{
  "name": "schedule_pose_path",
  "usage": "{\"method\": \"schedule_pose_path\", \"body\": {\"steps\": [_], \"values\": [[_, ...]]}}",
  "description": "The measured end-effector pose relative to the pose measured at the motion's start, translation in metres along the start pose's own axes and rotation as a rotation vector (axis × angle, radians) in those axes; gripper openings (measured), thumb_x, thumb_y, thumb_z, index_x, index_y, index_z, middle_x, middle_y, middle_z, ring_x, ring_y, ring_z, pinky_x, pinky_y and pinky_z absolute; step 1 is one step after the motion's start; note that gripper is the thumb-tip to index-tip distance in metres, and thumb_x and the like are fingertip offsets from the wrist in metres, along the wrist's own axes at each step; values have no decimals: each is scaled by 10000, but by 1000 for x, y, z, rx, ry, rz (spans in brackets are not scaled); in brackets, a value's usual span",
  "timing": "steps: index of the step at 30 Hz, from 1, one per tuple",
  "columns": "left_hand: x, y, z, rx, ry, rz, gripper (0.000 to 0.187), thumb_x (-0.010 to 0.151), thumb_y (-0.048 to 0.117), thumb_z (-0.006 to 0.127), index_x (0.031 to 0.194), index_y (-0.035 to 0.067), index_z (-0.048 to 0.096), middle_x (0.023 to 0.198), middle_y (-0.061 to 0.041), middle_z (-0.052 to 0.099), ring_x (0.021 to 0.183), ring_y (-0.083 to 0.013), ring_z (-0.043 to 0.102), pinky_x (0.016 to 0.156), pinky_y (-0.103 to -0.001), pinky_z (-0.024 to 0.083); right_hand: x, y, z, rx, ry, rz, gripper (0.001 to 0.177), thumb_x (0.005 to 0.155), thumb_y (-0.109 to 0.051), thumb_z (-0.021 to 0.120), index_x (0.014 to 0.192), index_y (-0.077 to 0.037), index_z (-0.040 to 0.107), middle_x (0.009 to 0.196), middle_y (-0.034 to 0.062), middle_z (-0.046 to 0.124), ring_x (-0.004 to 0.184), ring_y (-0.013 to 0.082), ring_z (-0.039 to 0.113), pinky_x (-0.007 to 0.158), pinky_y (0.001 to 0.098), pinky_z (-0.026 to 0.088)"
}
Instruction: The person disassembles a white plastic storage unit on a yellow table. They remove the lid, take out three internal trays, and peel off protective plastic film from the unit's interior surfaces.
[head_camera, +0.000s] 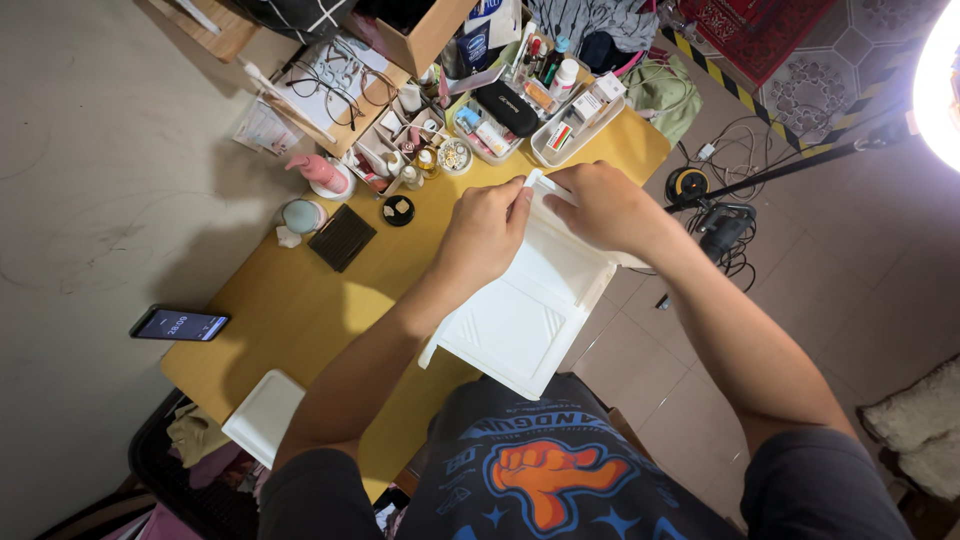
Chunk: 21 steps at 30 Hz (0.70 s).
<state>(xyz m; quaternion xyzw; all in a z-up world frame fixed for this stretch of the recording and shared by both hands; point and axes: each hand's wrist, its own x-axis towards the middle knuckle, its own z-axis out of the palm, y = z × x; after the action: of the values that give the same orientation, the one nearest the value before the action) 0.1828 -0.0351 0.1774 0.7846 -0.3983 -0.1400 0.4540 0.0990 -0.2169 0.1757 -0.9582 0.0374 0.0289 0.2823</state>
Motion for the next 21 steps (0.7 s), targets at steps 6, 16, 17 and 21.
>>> {"method": "schedule_pose_path", "body": {"steps": [6, 16, 17, 21], "values": [[0, -3, 6, 5, 30, -23, 236, 1032, 148, 548, 891, -25, 627, 675, -237, 619, 655, -441, 630, 601, -519, 475, 0, -9, 21, -185, -33, 210, 214, 918, -199, 676, 1086, -73, 713, 828, 232, 698, 829, 428, 684, 779, 528, 544], [0, -6, 4, -33, 40, 9, 221, 1030, 154, 554, 920, -15, 642, 697, -229, 628, 653, -426, 628, 592, -493, 475, -9, -28, 20, -186, 37, 204, 187, 929, -176, 677, 1091, -84, 701, 770, 208, 701, 764, 410, 694, 712, 517, 550], [0, -6, 2, -49, 35, 6, 216, 1026, 154, 552, 933, -15, 647, 702, -227, 630, 647, -418, 632, 587, -484, 477, -10, -31, 19, -175, 44, 209, 202, 934, -178, 679, 1113, -88, 701, 770, 211, 702, 758, 408, 695, 714, 513, 552], [-3, -7, -3, -71, -29, -52, 289, 1020, 211, 581, 1054, -63, 666, 708, -230, 651, 619, -384, 650, 586, -449, 486, -25, -42, 12, -191, 42, 217, 359, 880, -198, 712, 1223, -98, 684, 773, 202, 712, 741, 401, 696, 672, 503, 552]]}}
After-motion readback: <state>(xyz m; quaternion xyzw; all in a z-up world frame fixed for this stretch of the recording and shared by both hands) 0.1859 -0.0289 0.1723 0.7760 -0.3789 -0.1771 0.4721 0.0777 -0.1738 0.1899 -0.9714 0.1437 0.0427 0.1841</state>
